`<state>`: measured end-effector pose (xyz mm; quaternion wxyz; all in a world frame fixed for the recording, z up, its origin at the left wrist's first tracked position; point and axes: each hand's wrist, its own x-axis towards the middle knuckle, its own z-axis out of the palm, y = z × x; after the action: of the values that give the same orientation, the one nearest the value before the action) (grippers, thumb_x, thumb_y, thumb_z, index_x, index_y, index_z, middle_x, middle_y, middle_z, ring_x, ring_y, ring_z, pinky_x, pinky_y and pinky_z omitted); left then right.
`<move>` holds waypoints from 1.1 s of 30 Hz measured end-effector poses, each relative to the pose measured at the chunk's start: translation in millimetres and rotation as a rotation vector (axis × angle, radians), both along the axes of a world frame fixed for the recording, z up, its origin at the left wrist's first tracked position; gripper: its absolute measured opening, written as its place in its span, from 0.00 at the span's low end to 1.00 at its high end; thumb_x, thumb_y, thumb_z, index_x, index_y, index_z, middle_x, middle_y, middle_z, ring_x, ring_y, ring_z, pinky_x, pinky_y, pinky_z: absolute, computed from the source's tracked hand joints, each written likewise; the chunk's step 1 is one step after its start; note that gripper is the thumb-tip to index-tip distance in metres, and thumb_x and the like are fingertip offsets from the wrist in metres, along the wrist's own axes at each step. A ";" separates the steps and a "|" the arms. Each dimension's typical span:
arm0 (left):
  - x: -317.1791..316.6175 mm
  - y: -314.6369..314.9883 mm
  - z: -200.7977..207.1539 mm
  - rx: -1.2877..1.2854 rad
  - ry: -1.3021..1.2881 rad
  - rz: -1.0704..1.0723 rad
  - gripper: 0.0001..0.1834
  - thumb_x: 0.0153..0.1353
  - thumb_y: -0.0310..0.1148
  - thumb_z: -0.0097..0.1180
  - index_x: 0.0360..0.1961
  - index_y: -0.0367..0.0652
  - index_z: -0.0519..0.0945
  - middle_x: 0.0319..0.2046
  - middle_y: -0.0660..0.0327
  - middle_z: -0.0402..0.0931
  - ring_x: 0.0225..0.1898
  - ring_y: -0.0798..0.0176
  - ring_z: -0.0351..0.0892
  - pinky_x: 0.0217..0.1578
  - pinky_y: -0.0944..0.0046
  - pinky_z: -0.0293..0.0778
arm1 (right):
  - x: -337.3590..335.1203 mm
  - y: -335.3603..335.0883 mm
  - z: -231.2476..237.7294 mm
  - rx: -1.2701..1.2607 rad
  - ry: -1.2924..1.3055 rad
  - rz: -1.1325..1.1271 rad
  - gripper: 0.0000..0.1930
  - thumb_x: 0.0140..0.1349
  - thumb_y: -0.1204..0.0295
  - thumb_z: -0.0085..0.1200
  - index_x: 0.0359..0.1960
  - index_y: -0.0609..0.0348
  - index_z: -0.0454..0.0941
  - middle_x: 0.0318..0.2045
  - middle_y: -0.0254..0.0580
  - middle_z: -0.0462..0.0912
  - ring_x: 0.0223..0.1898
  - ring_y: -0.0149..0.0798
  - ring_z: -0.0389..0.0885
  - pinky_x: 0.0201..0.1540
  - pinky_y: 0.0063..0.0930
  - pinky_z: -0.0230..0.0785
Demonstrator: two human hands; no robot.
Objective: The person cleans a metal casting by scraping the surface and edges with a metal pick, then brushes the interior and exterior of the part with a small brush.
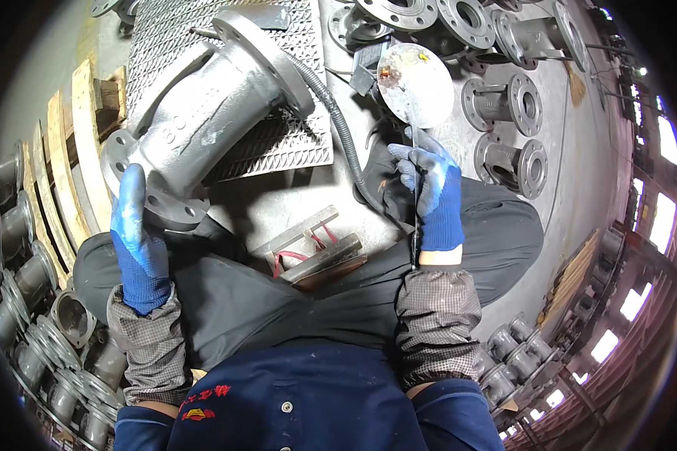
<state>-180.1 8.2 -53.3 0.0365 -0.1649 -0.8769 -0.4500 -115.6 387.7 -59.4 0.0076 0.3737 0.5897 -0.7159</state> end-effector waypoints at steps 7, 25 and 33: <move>2.2 -4.0 -1.0 -0.111 0.061 -0.007 0.20 0.67 0.25 0.38 0.59 0.35 0.67 0.55 0.48 0.69 0.57 0.52 0.69 0.58 0.57 0.64 | -3.1 -3.1 -20.2 -0.033 -0.106 -0.079 0.23 0.56 0.83 0.40 0.57 0.72 0.65 0.32 0.52 0.81 0.19 0.24 0.69 0.18 0.13 0.60; -0.9 0.5 -0.6 -0.150 0.182 -0.020 0.20 0.66 0.26 0.40 0.58 0.36 0.69 0.51 0.48 0.72 0.51 0.52 0.74 0.53 0.58 0.70 | 4.0 -14.0 -42.9 1.000 -0.133 0.097 0.19 0.55 0.81 0.51 0.51 0.60 0.76 0.34 0.45 0.83 0.25 0.28 0.77 0.28 0.22 0.71; -1.1 1.7 -0.2 -0.155 0.184 -0.025 0.19 0.66 0.26 0.41 0.58 0.36 0.68 0.49 0.48 0.73 0.48 0.52 0.75 0.50 0.57 0.72 | -0.6 -14.7 -39.6 0.718 -0.165 0.012 0.20 0.55 0.83 0.48 0.52 0.62 0.75 0.31 0.44 0.82 0.21 0.25 0.75 0.24 0.20 0.69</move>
<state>-181.3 9.8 -53.5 0.0985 -0.2186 -0.8999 -0.3642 -116.2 373.0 -99.0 -0.0721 0.4056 0.8029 -0.4308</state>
